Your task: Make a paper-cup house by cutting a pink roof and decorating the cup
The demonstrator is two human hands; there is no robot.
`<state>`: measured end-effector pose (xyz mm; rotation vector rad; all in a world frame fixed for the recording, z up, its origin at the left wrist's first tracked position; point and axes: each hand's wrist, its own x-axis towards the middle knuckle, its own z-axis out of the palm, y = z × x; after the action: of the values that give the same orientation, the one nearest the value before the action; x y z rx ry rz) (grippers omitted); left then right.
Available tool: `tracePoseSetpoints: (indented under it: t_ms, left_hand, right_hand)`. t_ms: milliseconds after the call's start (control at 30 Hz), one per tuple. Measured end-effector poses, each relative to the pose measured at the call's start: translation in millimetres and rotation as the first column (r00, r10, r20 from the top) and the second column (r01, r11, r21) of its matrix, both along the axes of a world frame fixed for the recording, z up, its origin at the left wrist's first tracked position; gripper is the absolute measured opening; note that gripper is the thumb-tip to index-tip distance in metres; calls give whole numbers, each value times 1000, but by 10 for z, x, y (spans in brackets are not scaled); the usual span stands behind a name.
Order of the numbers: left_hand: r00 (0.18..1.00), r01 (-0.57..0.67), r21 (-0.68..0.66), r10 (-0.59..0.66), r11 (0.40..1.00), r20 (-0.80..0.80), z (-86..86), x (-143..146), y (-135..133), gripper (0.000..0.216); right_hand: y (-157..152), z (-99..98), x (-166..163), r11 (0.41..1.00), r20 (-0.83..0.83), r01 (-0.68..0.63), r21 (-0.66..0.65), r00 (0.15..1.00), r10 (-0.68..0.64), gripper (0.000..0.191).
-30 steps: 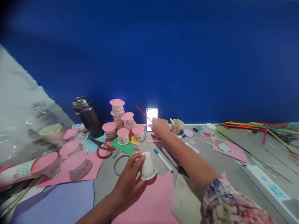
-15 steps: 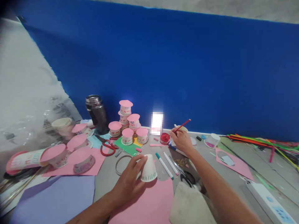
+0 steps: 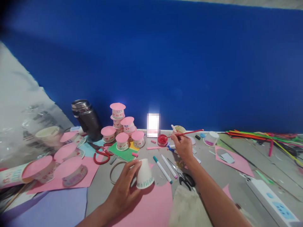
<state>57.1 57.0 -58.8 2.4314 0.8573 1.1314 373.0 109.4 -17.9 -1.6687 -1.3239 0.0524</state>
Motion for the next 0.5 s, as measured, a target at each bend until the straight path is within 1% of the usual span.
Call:
tracePoseSetpoints:
  t_ms: [100, 367, 500]
  left_hand:
    - [1000, -8, 6, 8, 1000, 8, 0, 11, 6, 81]
    - [1000, -19, -32, 20, 999, 21, -3, 8, 13, 81]
    - [1000, 0, -34, 1, 999, 18, -11, 2, 6, 83]
  right_hand:
    - [-43, -11, 24, 1000, -47, 6, -1, 999, -6, 46]
    - [-55, -1, -22, 998, -90, -64, -21, 994, 61, 40]
    - [-59, 17, -45, 999, -141, -43, -16, 989, 40, 45]
